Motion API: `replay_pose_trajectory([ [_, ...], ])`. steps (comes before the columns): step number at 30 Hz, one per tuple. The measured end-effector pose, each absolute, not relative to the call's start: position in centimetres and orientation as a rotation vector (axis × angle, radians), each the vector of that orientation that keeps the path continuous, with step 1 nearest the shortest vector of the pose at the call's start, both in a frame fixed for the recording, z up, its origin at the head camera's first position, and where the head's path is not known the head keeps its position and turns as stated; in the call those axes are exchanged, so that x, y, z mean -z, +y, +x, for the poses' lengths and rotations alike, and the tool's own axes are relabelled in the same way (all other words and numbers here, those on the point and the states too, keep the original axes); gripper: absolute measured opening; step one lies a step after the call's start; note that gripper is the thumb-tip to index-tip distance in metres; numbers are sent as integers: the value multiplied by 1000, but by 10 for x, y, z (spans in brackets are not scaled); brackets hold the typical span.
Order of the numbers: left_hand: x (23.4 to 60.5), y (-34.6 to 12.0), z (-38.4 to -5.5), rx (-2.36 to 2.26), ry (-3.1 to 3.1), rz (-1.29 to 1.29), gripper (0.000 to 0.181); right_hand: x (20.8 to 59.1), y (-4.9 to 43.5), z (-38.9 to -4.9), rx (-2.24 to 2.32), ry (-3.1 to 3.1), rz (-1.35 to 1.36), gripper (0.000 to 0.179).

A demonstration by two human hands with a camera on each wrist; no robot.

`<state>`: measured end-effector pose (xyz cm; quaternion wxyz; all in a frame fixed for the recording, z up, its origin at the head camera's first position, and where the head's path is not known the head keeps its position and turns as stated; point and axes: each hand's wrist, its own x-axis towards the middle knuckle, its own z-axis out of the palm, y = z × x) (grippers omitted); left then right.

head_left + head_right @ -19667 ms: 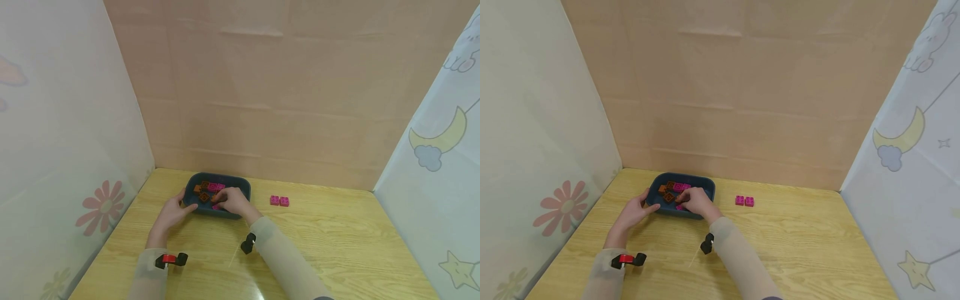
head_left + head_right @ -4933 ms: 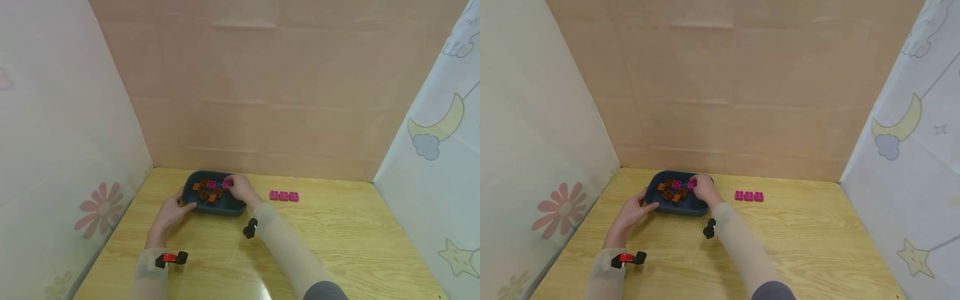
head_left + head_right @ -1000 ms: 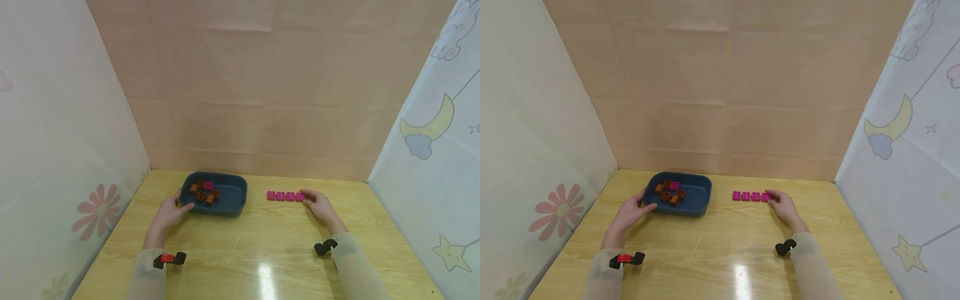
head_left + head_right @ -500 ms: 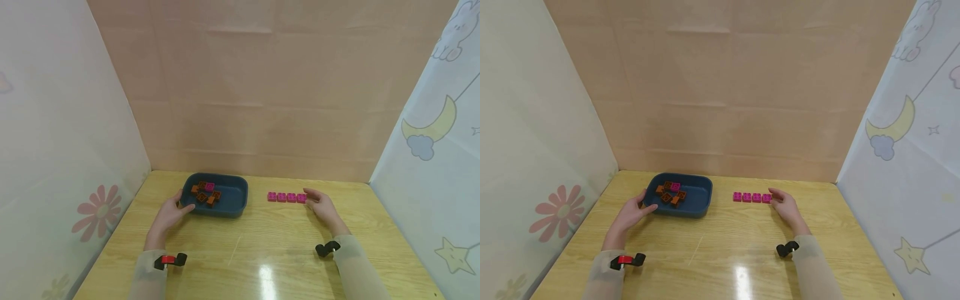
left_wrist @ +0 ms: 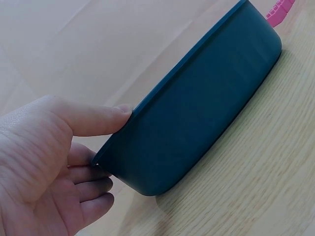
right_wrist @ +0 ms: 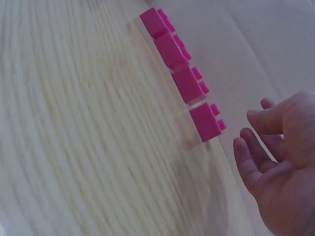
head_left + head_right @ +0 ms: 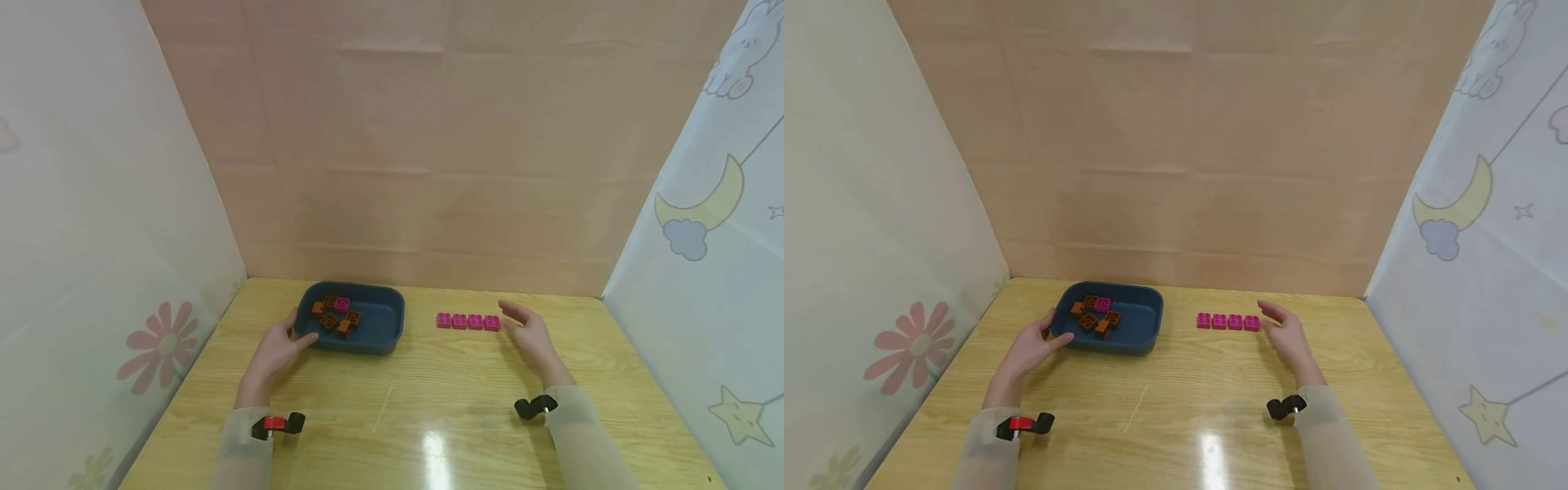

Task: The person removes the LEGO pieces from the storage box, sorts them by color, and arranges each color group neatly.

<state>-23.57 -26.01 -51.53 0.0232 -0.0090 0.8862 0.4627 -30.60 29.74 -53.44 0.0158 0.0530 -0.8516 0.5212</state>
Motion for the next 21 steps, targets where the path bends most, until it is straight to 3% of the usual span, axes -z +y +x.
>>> replay_pose_trajectory([
  [21, 516, -263, -238, -1406, 2791, 29, 90, 508, 230, -301, -1896, -2381, 299, 45],
])
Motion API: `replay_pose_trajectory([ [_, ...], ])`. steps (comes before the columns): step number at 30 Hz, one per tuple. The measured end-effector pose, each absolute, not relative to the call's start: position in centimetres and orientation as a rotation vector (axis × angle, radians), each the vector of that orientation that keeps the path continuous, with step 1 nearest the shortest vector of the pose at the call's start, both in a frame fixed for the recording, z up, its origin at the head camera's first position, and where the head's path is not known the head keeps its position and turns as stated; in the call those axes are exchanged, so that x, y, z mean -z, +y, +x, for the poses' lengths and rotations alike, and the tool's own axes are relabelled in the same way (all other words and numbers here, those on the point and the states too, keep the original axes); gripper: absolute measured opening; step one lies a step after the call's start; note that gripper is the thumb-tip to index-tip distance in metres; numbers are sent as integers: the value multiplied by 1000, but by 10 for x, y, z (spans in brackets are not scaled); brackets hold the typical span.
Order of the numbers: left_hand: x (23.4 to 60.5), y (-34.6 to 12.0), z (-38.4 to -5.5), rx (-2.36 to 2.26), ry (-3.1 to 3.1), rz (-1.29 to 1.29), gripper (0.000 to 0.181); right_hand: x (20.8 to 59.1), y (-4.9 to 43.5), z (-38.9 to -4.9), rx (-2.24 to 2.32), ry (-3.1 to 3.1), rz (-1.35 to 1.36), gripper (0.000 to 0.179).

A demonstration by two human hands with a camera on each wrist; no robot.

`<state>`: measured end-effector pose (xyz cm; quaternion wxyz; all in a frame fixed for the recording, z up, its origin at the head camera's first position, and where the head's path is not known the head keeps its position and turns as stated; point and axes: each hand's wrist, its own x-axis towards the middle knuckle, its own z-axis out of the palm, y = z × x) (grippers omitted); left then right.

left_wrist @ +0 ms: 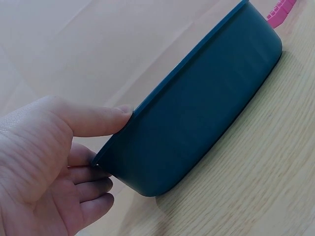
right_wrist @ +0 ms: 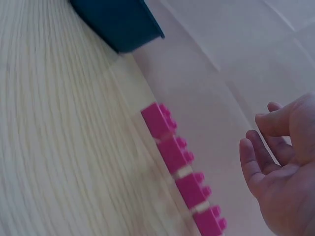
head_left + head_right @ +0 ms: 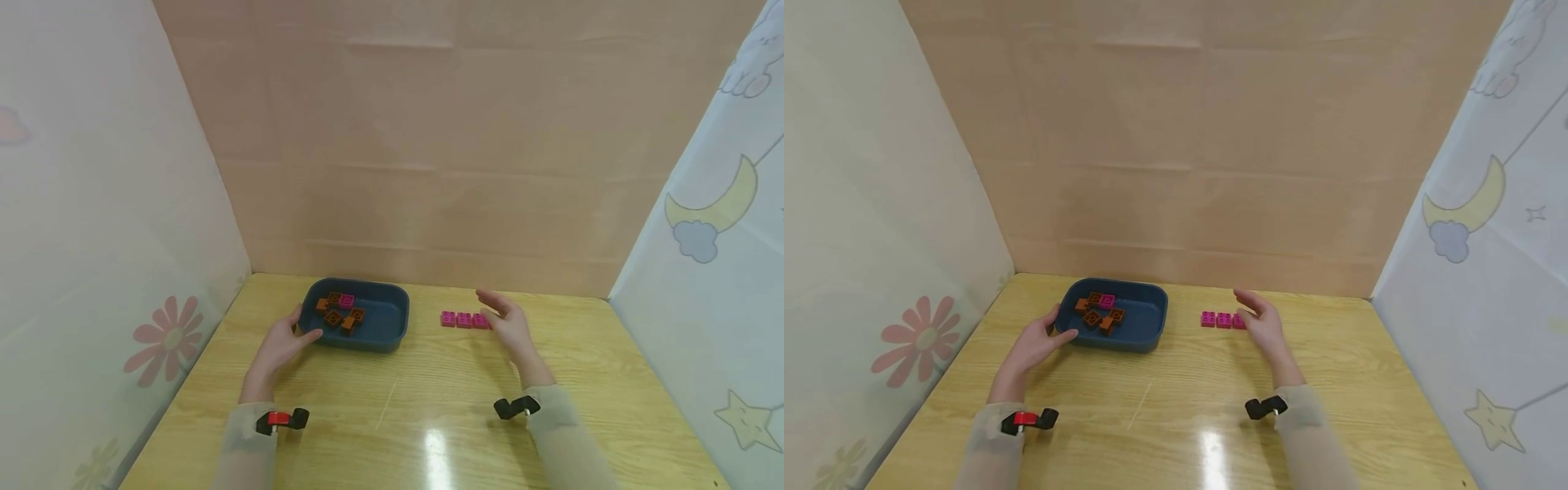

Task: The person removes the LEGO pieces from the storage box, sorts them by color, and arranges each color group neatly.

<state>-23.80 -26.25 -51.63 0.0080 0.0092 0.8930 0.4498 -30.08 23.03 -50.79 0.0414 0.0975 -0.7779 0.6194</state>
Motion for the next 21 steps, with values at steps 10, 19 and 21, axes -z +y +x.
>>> replay_pose_trajectory([
  [10, 518, -263, -239, -1438, 2777, 22, 89, 502, 174, -307, -2009, -2357, 359, 43],
  [19, 517, -263, -238, -1443, 2776, 19, 89, 493, 109, -310, -2053, -2317, 511, 41],
  [21, 517, -262, -238, -1439, 2775, 19, 90, 492, 95, -311, -2062, -2311, 550, 41],
])
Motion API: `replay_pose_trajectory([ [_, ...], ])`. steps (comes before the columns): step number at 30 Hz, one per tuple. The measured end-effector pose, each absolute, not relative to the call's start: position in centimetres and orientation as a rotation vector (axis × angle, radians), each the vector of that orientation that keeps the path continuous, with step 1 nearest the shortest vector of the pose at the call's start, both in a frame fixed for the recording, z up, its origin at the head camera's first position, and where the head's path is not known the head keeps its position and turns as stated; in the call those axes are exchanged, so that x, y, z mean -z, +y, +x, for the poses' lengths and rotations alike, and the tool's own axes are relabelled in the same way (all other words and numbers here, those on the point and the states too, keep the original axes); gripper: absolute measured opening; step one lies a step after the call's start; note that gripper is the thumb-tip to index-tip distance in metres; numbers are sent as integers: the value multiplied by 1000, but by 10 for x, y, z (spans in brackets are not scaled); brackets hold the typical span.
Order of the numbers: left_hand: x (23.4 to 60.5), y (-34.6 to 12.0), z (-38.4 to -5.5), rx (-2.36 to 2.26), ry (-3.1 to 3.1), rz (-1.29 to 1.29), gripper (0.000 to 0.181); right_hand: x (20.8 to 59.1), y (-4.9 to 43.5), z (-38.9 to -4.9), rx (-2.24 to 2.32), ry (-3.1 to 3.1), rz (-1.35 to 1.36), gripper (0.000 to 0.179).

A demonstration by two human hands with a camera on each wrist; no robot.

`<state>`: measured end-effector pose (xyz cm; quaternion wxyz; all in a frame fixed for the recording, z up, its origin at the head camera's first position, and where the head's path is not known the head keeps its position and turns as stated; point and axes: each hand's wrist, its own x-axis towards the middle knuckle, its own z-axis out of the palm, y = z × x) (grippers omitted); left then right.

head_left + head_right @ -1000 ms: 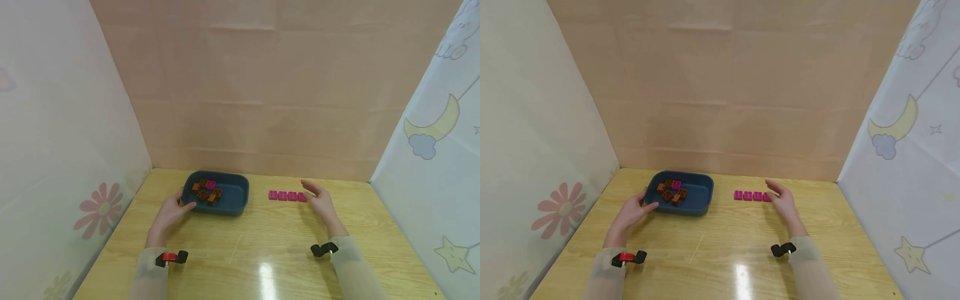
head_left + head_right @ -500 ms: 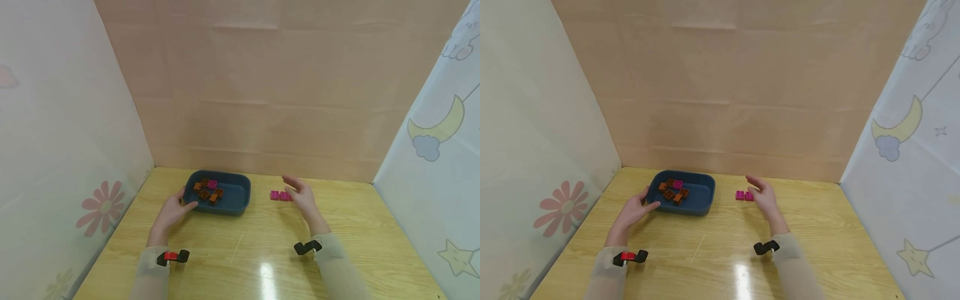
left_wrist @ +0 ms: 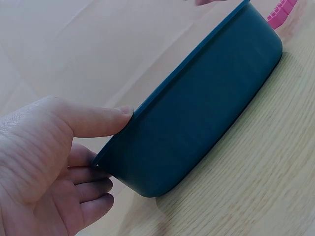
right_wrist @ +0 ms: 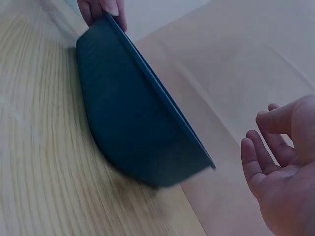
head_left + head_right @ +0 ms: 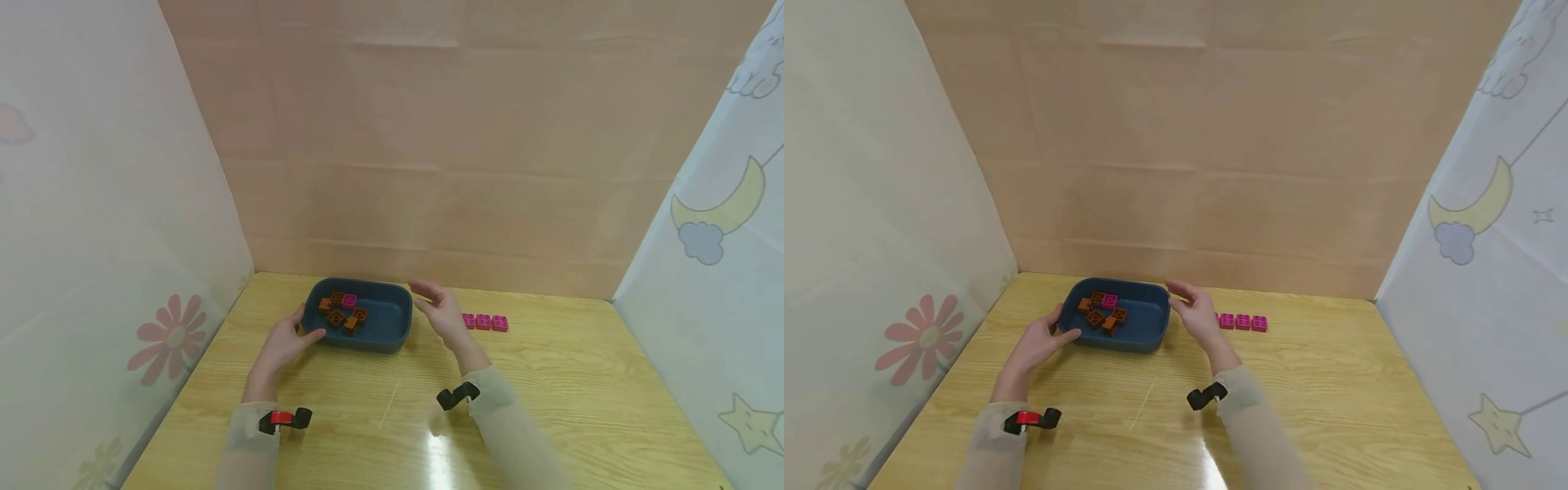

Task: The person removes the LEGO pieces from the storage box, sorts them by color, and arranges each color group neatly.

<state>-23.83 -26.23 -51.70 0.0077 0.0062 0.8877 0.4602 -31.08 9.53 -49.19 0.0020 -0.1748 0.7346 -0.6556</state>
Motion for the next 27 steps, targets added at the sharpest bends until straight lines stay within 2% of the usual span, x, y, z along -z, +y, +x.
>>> replay_pose_trajectory([
  [10, 520, -263, -239, -1443, 2780, 37, 89, 492, 45, -314, 1963, 2293, -635, 41],
  [27, 517, -262, -238, -1473, 2756, -2, 89, 494, -7, -327, 1669, 2404, -692, 39],
])
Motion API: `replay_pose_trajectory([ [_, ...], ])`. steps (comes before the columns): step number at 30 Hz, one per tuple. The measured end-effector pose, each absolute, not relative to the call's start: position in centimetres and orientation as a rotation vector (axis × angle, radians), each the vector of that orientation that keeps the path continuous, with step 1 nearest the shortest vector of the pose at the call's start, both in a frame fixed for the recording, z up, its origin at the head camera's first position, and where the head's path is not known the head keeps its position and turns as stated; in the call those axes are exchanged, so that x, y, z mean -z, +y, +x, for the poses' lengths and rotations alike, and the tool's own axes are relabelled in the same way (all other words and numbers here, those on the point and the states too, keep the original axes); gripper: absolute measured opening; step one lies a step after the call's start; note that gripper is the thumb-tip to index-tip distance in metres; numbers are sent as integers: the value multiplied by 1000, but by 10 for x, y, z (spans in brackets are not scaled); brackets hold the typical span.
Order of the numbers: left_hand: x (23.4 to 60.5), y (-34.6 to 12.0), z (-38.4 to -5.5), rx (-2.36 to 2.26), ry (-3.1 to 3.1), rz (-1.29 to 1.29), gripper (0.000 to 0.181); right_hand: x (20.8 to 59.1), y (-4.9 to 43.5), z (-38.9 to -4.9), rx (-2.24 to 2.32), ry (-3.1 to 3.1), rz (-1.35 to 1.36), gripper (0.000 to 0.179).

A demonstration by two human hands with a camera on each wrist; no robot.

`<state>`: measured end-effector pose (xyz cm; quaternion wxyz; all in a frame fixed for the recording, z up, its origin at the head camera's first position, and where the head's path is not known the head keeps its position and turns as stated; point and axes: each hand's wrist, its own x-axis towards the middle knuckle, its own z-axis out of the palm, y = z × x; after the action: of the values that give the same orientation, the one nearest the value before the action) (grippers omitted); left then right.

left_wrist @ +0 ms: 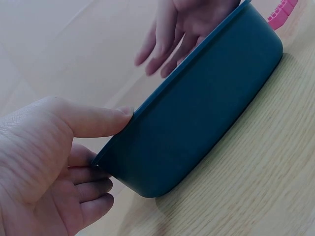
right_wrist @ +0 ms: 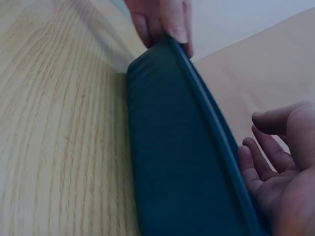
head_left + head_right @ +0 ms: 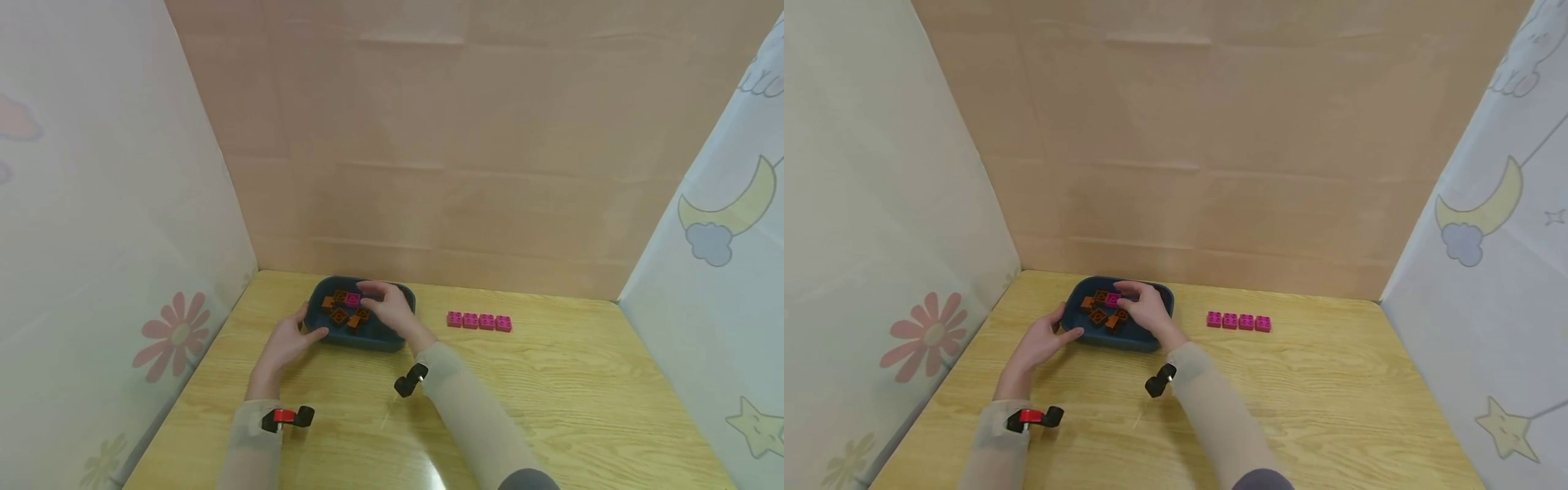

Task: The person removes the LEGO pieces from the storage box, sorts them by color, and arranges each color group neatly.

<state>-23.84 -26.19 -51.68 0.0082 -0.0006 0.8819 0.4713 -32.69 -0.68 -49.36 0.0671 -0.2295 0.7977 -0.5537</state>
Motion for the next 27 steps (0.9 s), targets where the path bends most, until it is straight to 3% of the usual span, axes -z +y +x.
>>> replay_pose_trajectory([
  [27, 516, -261, -235, -1484, 2743, -11, 90, 527, -46, -342, 1372, 2648, -512, 37],
])
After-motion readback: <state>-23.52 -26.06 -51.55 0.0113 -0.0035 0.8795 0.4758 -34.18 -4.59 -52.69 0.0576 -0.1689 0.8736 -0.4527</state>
